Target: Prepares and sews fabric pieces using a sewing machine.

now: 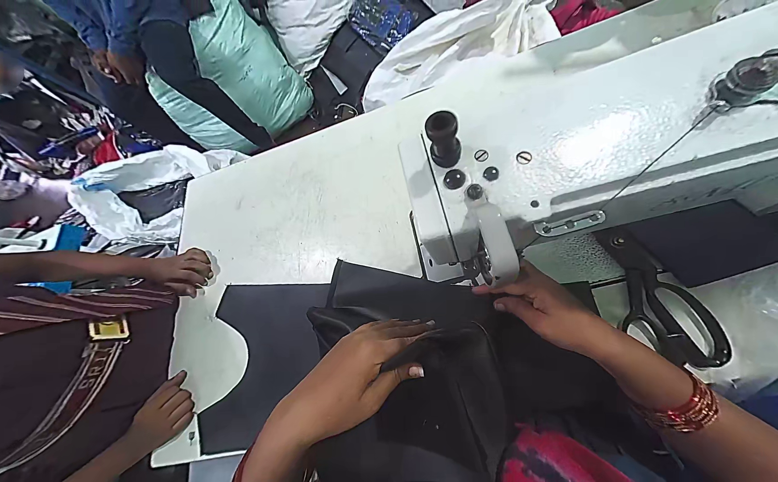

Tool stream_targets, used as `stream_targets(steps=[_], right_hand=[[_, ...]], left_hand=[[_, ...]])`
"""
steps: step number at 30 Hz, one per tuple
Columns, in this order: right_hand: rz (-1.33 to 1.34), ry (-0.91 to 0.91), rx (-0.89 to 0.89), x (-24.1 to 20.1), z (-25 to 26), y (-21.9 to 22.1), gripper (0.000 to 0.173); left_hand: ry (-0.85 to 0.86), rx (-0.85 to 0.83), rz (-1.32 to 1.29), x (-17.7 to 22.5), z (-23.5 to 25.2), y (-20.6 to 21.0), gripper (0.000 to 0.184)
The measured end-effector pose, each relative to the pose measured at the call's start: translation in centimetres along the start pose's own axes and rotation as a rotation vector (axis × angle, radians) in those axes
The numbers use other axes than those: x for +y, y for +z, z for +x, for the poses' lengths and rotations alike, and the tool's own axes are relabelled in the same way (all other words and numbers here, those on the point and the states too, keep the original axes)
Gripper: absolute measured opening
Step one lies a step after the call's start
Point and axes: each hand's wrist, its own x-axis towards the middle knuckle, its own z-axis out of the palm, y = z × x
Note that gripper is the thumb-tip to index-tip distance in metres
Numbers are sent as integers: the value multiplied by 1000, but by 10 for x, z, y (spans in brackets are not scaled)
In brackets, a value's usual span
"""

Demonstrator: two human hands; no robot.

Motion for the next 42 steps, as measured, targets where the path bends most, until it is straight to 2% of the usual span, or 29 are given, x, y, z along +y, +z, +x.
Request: stream_targets(steps=[5,14,16,18,20,21,25,28,30,31,34,35,36,38,42], right_hand=[[-47,38,137,0,1,12,17],[-175,66,246,-4,3,24,13],[-204,47,264,-2,2,25,13],[-224,30,271,0,2,25,13],[-237,21,278,2,3,25,15],[-241,22,279,3,3,25,16],[-268,16,277,8,2,24,19],[-268,23,281,11,2,25,20],[-271,30,284,11,2,25,21],[-272,34,284,11,2,25,21],[-271,48,260,9,1,23,22],[-275,44,259,9,1,23,23],[-281,43,260,9,1,23,23],[-288,51,253,7,0,23,23],[-301,51,250,7,0,23,22]], left_hand=[[-1,-8,-42,-1,-1,1,45],[-17,-51,-8,-3,-5,-5,47],[-103,-90,104,-14,-16,-19,50],[-281,-110,174,-30,-30,-37,55],[-462,-80,188,-47,-45,-50,56],[-486,-36,196,-58,-53,-52,53],[-420,121,78,-89,-73,-42,40],[-340,215,27,-94,-78,-35,25],[-283,260,-56,-96,-79,-33,21],[-259,277,-114,-98,-79,-32,26],[-269,353,-256,-103,-79,-25,61],[-298,391,-262,-102,-78,-23,67],[-331,434,-236,-99,-78,-21,63],[-394,475,-116,-91,-79,-18,44],[-481,436,51,-77,-79,-13,26]])
